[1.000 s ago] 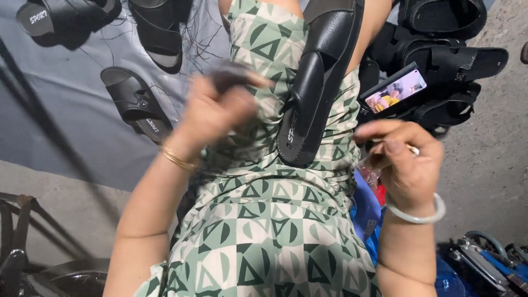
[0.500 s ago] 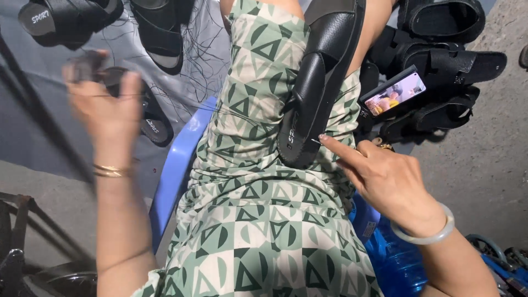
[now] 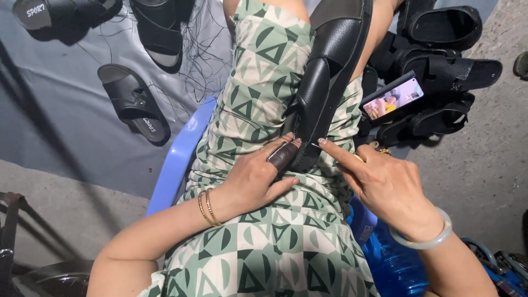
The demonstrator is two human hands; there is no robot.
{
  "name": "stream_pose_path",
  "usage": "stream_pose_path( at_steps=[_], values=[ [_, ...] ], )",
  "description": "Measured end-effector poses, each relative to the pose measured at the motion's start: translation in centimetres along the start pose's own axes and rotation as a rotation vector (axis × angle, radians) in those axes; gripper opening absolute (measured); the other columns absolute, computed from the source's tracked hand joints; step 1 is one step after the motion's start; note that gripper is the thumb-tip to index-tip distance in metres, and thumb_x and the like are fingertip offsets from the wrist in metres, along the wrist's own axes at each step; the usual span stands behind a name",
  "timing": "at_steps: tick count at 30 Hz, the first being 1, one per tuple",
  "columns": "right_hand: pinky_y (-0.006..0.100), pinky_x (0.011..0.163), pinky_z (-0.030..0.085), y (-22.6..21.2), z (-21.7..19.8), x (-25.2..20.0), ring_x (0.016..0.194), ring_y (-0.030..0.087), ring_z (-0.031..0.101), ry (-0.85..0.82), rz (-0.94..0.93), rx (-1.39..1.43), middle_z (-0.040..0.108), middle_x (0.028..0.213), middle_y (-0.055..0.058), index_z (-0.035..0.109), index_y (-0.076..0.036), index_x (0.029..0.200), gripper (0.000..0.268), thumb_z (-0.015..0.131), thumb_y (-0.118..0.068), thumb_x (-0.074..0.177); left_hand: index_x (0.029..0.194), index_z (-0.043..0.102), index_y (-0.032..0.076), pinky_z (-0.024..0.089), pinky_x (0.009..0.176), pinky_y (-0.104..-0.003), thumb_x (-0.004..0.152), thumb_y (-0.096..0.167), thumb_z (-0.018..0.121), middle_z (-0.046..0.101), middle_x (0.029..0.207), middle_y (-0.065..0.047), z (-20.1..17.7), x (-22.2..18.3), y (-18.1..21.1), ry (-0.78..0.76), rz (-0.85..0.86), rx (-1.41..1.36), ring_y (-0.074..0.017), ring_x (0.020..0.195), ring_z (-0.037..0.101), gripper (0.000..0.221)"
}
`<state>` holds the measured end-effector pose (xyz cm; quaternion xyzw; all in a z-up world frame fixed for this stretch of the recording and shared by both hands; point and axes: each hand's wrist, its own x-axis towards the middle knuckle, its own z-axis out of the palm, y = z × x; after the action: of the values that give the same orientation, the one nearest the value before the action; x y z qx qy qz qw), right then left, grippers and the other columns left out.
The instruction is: A person uses a small hand tool to repair the strap and sole of a black sandal while sitting in a workspace.
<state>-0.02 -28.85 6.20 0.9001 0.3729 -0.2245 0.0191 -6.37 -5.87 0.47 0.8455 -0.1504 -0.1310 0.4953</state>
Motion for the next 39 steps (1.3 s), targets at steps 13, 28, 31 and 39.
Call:
stream_pose_path(
  at_steps=[13, 28, 31, 39],
  values=[
    [0.025, 0.026, 0.024, -2.1, -1.0, 0.7, 0.030, 0.008, 0.023, 0.041, 0.033, -0.289, 0.033, 0.055, -0.001, 0.038, -0.032, 0.138, 0.065, 0.049, -0.003, 0.080, 0.122, 0.040, -0.017, 0.032, 0.105, -0.045, 0.078, 0.026, 0.067, 0.041, 0.127, -0.035, 1.3, 0.3, 0.4, -0.007, 0.033, 0.012, -0.0453, 0.121, 0.040, 0.067],
    [0.037, 0.039, 0.046, -1.2, 1.5, 2.1, 0.043, 0.024, 0.054, 0.122, 0.029, 0.075, 0.039, 0.054, -0.002, 0.054, -0.029, 0.112, 0.028, 0.052, -0.026, 0.085, 0.112, 0.049, -0.020, 0.041, 0.091, -0.048, 0.078, 0.027, 0.062, 0.046, 0.115, -0.042, 3.6, 0.0, 0.1, 0.080, 0.044, 0.059, -0.0511, 0.113, 0.045, 0.059],
    [0.037, 0.040, 0.046, -1.5, 1.9, 2.1, 0.045, 0.023, 0.055, 0.181, 0.023, 0.061, 0.040, 0.056, -0.002, 0.054, -0.028, 0.110, 0.026, 0.054, -0.028, 0.084, 0.110, 0.051, -0.019, 0.042, 0.089, -0.047, 0.079, 0.027, 0.062, 0.048, 0.112, -0.041, 3.2, 0.0, 0.1, 0.064, 0.059, 0.098, -0.0501, 0.111, 0.048, 0.057],
    [0.039, 0.048, 0.049, -1.7, 1.3, 1.4, 0.059, 0.024, 0.061, 0.263, 0.109, 0.222, 0.056, 0.065, 0.002, 0.054, -0.023, 0.122, 0.040, 0.058, -0.030, 0.083, 0.056, 0.056, 0.002, 0.047, 0.060, -0.034, 0.076, 0.005, 0.059, 0.059, 0.086, -0.015, 0.0, 3.3, -1.9, 0.477, 0.443, 0.467, -0.0319, 0.080, 0.059, 0.020]
  ],
)
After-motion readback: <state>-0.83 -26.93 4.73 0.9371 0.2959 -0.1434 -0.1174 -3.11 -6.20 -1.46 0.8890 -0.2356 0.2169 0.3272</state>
